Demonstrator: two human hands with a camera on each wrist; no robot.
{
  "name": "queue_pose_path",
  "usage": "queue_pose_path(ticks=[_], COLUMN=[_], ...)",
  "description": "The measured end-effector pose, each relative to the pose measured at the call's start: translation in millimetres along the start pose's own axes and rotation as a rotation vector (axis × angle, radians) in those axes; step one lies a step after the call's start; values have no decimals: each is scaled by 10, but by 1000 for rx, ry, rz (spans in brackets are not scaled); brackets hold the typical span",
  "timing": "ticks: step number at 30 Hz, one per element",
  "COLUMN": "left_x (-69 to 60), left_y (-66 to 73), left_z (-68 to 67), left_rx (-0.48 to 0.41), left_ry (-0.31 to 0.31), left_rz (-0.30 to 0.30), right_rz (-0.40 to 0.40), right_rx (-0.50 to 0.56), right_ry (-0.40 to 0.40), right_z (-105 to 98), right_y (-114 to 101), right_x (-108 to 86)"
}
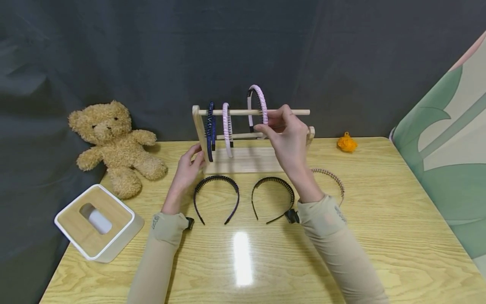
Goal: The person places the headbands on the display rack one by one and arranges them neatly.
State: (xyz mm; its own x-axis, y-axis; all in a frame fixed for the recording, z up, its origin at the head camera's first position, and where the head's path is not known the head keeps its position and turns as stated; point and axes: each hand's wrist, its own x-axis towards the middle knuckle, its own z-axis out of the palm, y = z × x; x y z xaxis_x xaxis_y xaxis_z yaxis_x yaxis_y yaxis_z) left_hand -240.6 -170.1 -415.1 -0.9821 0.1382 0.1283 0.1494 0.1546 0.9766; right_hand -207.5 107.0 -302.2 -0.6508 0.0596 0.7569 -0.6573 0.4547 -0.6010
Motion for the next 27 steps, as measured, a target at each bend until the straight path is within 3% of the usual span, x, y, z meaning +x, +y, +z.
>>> queue_pose_path(ticks=[9, 19, 27], left_x=[-3, -16, 2], left_y=[5, 10, -3], left_z=[1, 1, 2], left_rx=[20, 1, -2], left_ry=[-3, -2, -3], left_rz=[3, -6, -11], right_rz=[-16, 37, 22], right_rx=[26, -30, -52], right_ry=[-7, -53, -58], right_z=[99, 201, 266], right_y=[46, 70, 84], right_x=[-20, -70, -131])
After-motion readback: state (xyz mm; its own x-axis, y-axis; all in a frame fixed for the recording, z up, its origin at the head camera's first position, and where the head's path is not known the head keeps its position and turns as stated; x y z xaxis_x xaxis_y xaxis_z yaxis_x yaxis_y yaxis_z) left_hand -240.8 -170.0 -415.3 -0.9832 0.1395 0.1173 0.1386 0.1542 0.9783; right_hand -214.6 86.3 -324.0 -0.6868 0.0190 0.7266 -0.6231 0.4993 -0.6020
